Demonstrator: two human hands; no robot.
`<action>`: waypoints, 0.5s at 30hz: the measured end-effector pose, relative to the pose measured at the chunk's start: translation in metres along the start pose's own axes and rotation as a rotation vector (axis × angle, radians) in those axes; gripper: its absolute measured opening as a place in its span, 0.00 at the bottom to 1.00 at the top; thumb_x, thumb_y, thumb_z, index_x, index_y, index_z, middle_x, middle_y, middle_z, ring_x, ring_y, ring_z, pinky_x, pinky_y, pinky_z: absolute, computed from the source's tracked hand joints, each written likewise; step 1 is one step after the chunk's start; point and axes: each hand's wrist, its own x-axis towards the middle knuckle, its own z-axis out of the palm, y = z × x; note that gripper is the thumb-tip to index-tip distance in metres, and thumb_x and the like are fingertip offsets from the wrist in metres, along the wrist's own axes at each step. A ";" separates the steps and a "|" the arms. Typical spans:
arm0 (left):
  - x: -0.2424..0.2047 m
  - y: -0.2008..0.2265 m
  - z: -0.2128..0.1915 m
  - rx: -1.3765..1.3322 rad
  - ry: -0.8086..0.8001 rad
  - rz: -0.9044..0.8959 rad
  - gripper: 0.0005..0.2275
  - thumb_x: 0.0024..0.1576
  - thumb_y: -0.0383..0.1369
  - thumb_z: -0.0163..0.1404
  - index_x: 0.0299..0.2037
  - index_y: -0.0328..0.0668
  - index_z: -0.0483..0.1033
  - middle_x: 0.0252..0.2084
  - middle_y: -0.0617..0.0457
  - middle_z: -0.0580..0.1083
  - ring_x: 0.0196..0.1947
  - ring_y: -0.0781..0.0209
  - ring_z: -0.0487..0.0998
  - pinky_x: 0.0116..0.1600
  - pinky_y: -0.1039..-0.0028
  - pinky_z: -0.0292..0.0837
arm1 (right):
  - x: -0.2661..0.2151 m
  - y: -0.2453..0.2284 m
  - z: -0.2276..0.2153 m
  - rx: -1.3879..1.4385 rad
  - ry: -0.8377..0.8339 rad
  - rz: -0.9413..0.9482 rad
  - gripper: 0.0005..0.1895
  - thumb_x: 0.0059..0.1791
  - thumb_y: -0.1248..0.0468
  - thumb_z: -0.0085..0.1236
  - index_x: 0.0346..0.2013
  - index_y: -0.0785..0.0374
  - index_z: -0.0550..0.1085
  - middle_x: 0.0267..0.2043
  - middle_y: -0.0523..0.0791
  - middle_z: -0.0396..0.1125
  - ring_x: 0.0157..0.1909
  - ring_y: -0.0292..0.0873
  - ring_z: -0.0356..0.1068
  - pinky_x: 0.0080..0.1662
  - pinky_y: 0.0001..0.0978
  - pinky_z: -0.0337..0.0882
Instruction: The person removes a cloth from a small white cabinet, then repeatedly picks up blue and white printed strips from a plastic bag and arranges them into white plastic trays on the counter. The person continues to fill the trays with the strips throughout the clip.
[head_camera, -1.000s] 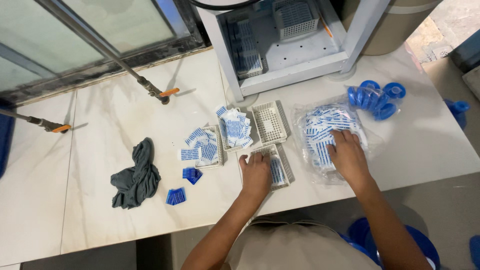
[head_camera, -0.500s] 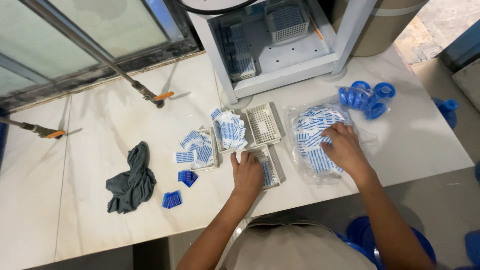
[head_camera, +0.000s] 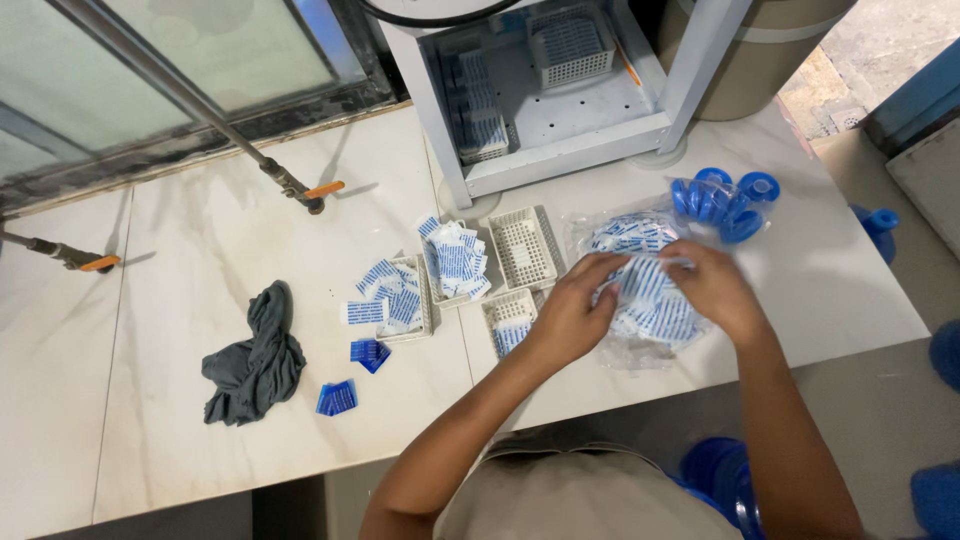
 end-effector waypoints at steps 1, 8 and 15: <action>0.008 -0.002 0.007 -0.019 0.034 0.073 0.15 0.62 0.25 0.47 0.59 0.29 0.72 0.60 0.36 0.72 0.54 0.40 0.77 0.55 0.61 0.76 | 0.003 0.001 -0.006 0.033 0.072 0.025 0.13 0.50 0.66 0.58 0.48 0.64 0.77 0.38 0.50 0.74 0.36 0.46 0.73 0.41 0.37 0.71; 0.039 -0.039 0.033 0.044 0.042 -0.251 0.14 0.62 0.29 0.51 0.57 0.33 0.75 0.40 0.39 0.79 0.38 0.46 0.81 0.45 0.64 0.75 | 0.009 -0.016 -0.011 0.653 -0.073 0.157 0.13 0.53 0.66 0.58 0.51 0.69 0.77 0.40 0.46 0.73 0.39 0.34 0.70 0.39 0.25 0.70; 0.033 -0.074 0.023 -0.757 0.224 -0.541 0.12 0.64 0.22 0.50 0.57 0.30 0.72 0.39 0.54 0.79 0.33 0.68 0.75 0.36 0.78 0.67 | -0.010 -0.042 0.004 0.950 0.139 0.061 0.18 0.54 0.66 0.51 0.58 0.69 0.72 0.49 0.46 0.73 0.46 0.36 0.74 0.49 0.28 0.76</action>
